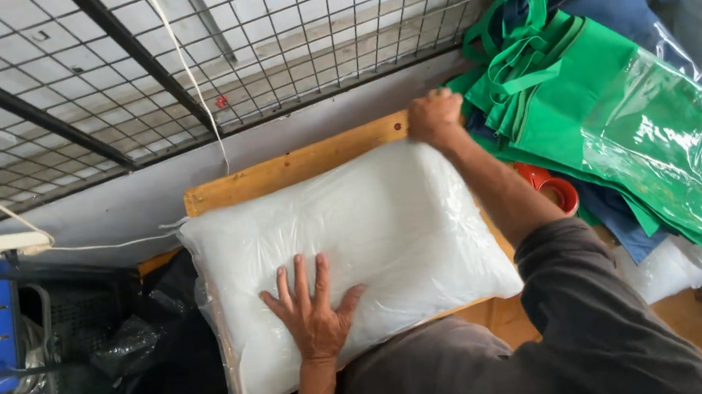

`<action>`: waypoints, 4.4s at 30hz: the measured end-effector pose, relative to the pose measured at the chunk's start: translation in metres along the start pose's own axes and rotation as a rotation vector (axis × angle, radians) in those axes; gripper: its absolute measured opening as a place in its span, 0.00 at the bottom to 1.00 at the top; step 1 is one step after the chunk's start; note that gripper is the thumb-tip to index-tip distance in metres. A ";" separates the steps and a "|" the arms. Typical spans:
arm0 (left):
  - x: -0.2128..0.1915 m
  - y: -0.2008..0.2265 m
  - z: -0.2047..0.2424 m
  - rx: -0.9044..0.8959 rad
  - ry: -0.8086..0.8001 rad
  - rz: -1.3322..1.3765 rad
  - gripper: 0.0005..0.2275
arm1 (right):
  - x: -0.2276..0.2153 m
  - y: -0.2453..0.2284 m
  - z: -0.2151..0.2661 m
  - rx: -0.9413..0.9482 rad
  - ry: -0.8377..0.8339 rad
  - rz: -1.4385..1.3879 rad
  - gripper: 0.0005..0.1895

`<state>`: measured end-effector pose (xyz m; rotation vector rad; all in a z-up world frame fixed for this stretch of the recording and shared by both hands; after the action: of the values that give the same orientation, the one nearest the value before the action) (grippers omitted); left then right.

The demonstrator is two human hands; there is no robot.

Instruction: Sealing a plastic bag containing a pillow using a tape dispenser and smoothing the surface with a small tool.

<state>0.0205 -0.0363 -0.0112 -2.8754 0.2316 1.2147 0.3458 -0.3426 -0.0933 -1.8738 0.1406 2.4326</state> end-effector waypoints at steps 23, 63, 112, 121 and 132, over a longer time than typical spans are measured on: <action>0.006 -0.047 0.012 -0.353 0.002 0.485 0.22 | -0.076 -0.281 0.269 -0.733 0.144 -0.827 0.27; 0.128 -0.239 0.112 -1.168 -0.855 0.467 0.24 | -0.008 -0.088 0.212 -0.399 0.502 -0.600 0.10; 0.089 -0.226 0.123 -1.318 -0.922 0.377 0.24 | -0.004 -0.059 0.193 -0.505 0.194 -0.645 0.18; -0.021 -0.053 -0.016 -0.610 -0.094 0.225 0.28 | -0.021 -0.055 0.201 -0.618 0.285 -0.652 0.16; 0.004 -0.036 0.011 -0.363 -0.263 0.057 0.28 | -0.026 -0.054 0.208 -0.628 0.292 -0.685 0.16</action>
<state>0.0202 -0.0009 -0.0234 -2.9614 0.0970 1.7956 0.1583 -0.2652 -0.0166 -1.9941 -1.1646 1.8214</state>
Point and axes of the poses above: each hand's wrist, its own z-axis away from the middle knuckle, its own x-axis out of the palm, y = z × x, the point moved 7 cm from there along -z, towards the middle knuckle, and after that the axes turned 12 degrees about -z, right-handed, at the moved point
